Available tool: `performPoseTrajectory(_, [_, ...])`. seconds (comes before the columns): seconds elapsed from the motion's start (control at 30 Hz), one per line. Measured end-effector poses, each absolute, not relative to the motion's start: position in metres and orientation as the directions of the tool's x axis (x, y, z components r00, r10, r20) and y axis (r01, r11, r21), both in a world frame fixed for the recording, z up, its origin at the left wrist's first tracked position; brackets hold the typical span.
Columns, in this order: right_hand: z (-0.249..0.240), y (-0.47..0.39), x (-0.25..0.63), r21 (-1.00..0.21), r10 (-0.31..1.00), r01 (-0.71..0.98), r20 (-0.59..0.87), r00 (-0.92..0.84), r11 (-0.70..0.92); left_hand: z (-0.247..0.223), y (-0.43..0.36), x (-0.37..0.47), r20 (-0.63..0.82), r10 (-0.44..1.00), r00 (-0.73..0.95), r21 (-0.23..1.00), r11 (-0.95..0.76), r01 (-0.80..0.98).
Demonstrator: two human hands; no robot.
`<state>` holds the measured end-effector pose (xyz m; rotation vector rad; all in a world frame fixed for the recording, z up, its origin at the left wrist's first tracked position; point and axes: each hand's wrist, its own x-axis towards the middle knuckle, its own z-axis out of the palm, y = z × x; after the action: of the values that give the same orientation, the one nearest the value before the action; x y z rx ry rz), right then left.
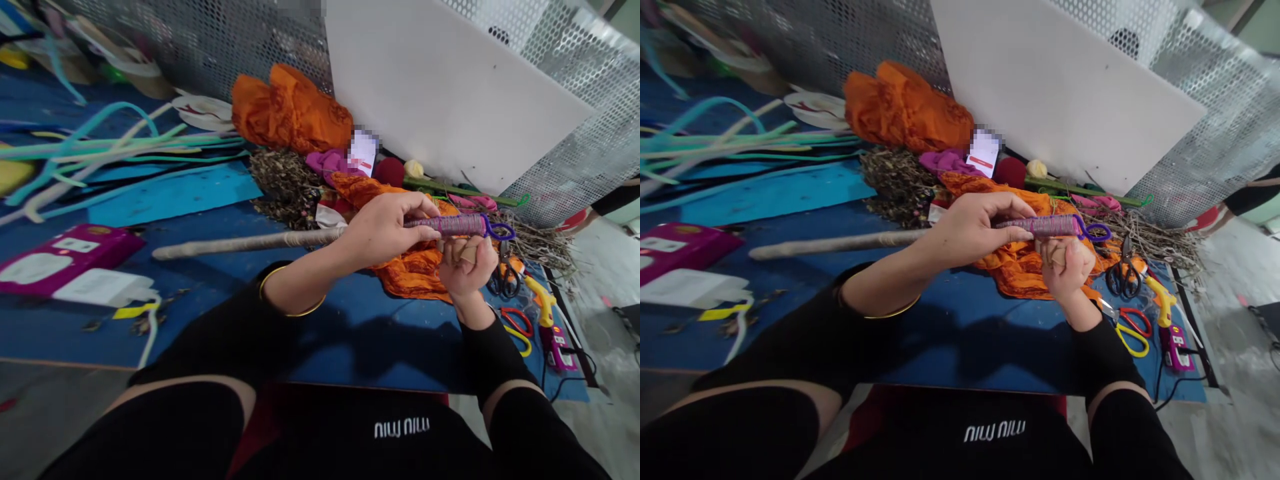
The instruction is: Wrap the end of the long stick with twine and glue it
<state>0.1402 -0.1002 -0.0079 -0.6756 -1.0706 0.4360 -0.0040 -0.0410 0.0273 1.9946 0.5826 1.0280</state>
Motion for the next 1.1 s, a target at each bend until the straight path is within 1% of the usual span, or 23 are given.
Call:
performPoseTrajectory(0.1, [-0.006,-0.100,0.140,-0.709,0.662,-0.081,0.605,0.443,0.701,0.029,-0.036,-0.006,0.451,0.648,0.614,0.811,-0.585,0.022])
performPoseTrajectory(0.17, [-0.004,-0.101,0.140,-0.707,0.681,-0.114,0.606,0.411,0.698,0.030,-0.035,-0.007,0.468,0.623,0.626,0.776,-0.630,0.047])
performPoseTrajectory(0.27, [-0.002,-0.104,0.141,-0.684,0.677,-0.139,0.632,0.378,0.716,0.031,-0.035,-0.008,0.500,0.610,0.615,0.697,-0.705,0.133])
performPoseTrajectory(0.47, [-0.001,-0.104,0.144,-0.718,0.689,-0.045,0.645,0.330,0.694,0.025,-0.039,-0.004,0.555,0.592,0.584,0.512,-0.797,0.321])
performPoseTrajectory(0.57, [0.002,-0.105,0.143,-0.710,0.696,-0.119,0.619,0.364,0.694,0.022,-0.039,-0.003,0.585,0.574,0.573,0.425,-0.819,0.386])
performPoseTrajectory(0.63, [0.006,-0.107,0.142,-0.706,0.731,-0.246,0.544,0.411,0.664,0.021,-0.039,-0.002,0.595,0.564,0.572,0.394,-0.825,0.404])
performPoseTrajectory(0.67, [0.008,-0.108,0.143,-0.704,0.761,-0.325,0.484,0.432,0.632,0.021,-0.039,-0.002,0.597,0.563,0.572,0.391,-0.826,0.406])
performPoseTrajectory(0.77, [0.014,-0.107,0.147,-0.676,0.861,-0.561,0.233,0.453,0.478,0.022,-0.039,-0.003,0.585,0.561,0.586,0.422,-0.827,0.370])
performPoseTrajectory(0.83, [0.017,-0.103,0.154,-0.642,0.902,-0.677,0.052,0.429,0.359,0.023,-0.040,-0.003,0.569,0.544,0.617,0.459,-0.832,0.311])
performPoseTrajectory(0.9, [0.018,-0.097,0.163,-0.610,0.929,-0.754,-0.073,0.362,0.246,0.023,-0.041,-0.002,0.553,0.503,0.664,0.488,-0.842,0.231])
performPoseTrajectory(0.97, [0.018,-0.091,0.172,-0.581,0.954,-0.797,-0.108,0.280,0.168,0.021,-0.043,0.001,0.532,0.458,0.712,0.500,-0.848,0.172])
performPoseTrajectory(1.03, [0.017,-0.086,0.182,-0.573,0.976,-0.811,-0.080,0.201,0.120,0.018,-0.045,0.004,0.510,0.429,0.745,0.493,-0.856,0.155])
performPoseTrajectory(1.1, [0.016,-0.083,0.190,-0.598,0.991,-0.799,-0.058,0.122,0.063,0.013,-0.046,0.007,0.503,0.404,0.764,0.464,-0.872,0.156])
